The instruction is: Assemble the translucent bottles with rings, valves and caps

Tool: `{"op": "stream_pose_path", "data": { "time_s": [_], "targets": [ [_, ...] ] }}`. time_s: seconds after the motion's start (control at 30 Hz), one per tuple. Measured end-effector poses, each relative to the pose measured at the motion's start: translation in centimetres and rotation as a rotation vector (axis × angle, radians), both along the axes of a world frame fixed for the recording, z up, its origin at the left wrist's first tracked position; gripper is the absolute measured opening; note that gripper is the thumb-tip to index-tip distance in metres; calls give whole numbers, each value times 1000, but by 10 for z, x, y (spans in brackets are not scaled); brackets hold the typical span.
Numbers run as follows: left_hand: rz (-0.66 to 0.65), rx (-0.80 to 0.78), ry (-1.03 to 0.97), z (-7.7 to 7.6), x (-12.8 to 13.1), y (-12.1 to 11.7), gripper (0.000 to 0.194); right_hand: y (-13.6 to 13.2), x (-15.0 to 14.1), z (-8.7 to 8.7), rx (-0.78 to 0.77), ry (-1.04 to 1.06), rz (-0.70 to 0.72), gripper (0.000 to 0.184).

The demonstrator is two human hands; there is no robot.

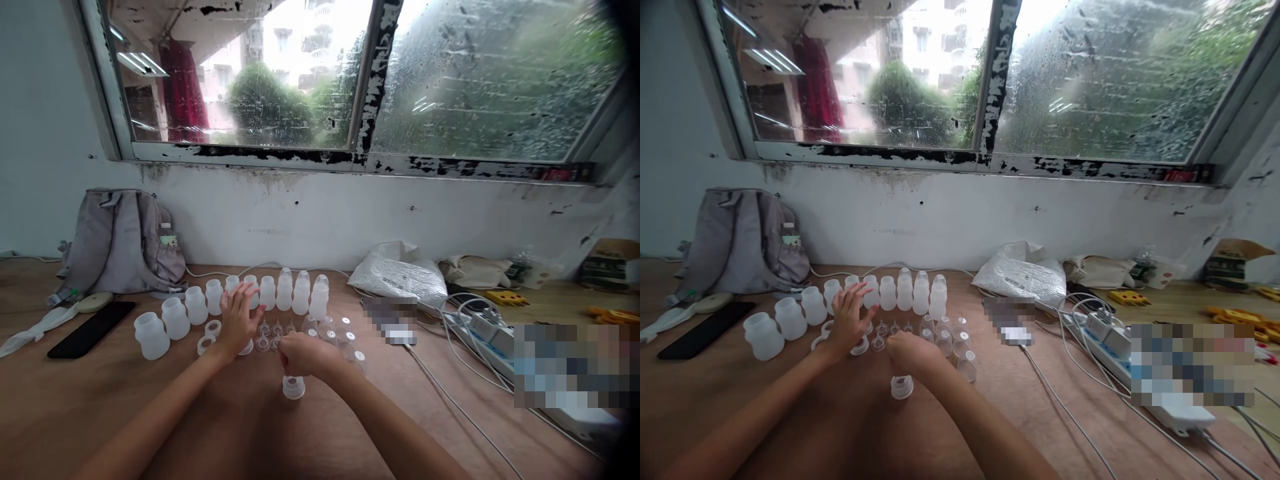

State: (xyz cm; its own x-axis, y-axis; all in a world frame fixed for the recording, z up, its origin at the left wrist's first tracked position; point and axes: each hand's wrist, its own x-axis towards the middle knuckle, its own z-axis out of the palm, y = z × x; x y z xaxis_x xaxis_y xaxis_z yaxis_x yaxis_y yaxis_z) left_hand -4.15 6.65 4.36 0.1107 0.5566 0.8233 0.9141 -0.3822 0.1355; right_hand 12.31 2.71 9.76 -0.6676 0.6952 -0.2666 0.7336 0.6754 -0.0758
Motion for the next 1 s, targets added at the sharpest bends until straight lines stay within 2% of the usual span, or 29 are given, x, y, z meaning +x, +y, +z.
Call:
{"op": "stream_pose_path", "data": {
  "time_s": [0.1, 0.17, 0.27, 0.43, 0.53, 0.67, 0.73, 0.8, 0.9, 1.0],
  "targets": [
    [-170, -63, 80, -13, -8, -37, 25, -7, -2, 4, -177, -127, -32, 29],
    [-283, -121, 114, -22, -13, -56, 22, -11, -3, 3, -232, -188, -38, 29],
    [-422, -241, 133, -30, -18, -73, 18, -19, -3, -6, -91, -156, -16, 27],
    [-527, -407, 137, -32, -17, -79, 17, -33, 5, -38, 216, 72, -70, 23],
    [-562, -445, 157, -31, -15, -81, 17, -36, 13, -62, 274, 279, -148, 21],
    [-603, -491, 159, -28, -13, -86, 20, -33, 19, -88, 288, 689, -260, 15],
    [-624, -506, 157, -26, -13, -87, 24, -31, 19, -96, 295, 811, -281, 16],
    [-643, -510, 151, -24, -13, -88, 25, -30, 17, -99, 289, 868, -229, 18],
    [-658, -505, 142, -24, -13, -88, 29, -31, 13, -100, 263, 895, -169, 23],
    [-677, -505, 181, -26, -11, -87, 33, -34, 10, -100, 236, 886, -168, 24]
  ]
}}
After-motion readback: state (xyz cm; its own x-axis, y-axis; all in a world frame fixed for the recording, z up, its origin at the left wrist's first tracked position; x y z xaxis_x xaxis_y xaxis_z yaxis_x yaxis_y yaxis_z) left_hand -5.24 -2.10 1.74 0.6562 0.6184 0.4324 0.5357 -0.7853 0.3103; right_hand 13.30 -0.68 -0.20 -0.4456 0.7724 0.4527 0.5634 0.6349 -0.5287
